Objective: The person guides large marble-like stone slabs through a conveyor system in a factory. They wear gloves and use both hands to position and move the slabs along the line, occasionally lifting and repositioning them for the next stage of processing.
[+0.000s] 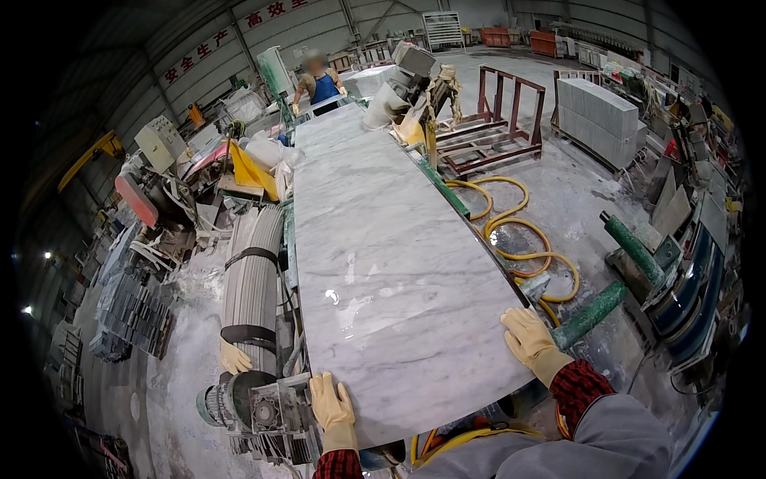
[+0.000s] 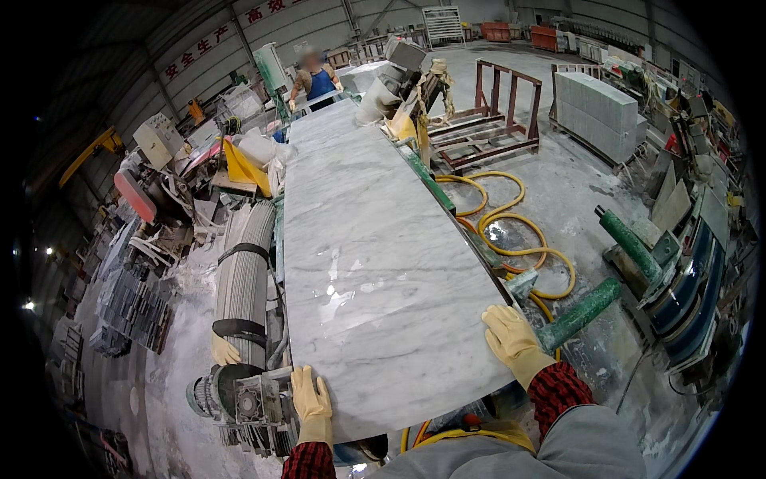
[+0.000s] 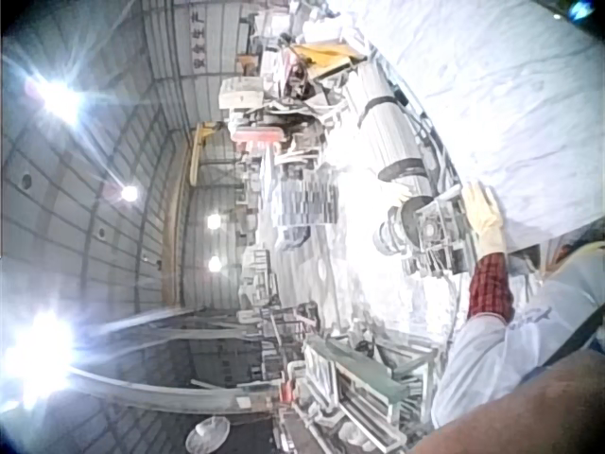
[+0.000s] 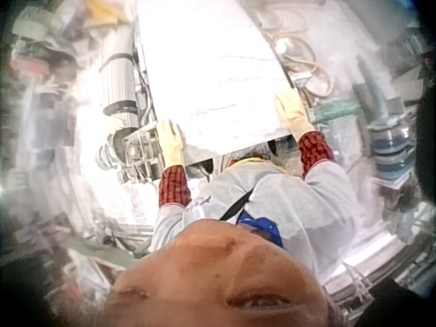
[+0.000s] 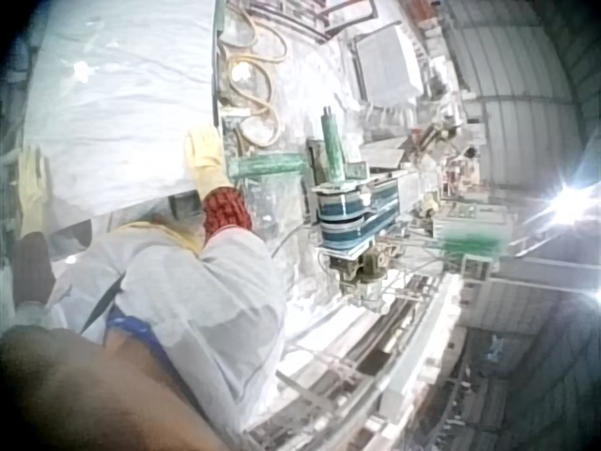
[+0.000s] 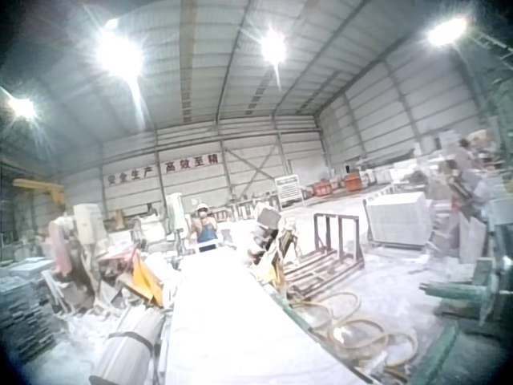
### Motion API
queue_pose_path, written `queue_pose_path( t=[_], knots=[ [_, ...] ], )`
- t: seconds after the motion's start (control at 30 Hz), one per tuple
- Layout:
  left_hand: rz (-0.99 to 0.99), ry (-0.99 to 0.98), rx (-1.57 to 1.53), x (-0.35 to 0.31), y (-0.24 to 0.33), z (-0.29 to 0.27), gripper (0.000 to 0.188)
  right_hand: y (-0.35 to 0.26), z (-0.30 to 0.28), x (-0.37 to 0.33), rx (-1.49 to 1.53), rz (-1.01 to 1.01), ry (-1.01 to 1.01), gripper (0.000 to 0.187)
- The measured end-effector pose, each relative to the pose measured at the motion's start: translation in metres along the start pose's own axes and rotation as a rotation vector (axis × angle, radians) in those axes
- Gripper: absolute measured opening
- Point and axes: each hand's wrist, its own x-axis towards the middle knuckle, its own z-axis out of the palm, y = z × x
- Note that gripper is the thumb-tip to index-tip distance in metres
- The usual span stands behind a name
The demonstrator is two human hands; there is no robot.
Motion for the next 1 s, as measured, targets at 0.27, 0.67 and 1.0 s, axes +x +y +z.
queue_pose_path(
  t=[0.27,0.67,1.0],
  knots=[
    [-0.011,-0.031,-0.026,-0.001,0.001,-0.003,0.047,0.000,0.001,-0.005,-0.029,0.012,0.006,0.039],
    [-0.015,-0.022,-0.021,-0.005,-0.001,-0.002,0.048,-0.005,-0.004,-0.005,0.022,-0.011,0.032,0.038],
    [0.045,0.036,0.225,-0.004,0.011,-0.013,0.044,-0.006,-0.006,-0.009,0.018,-0.020,0.039,0.038]
  ],
)
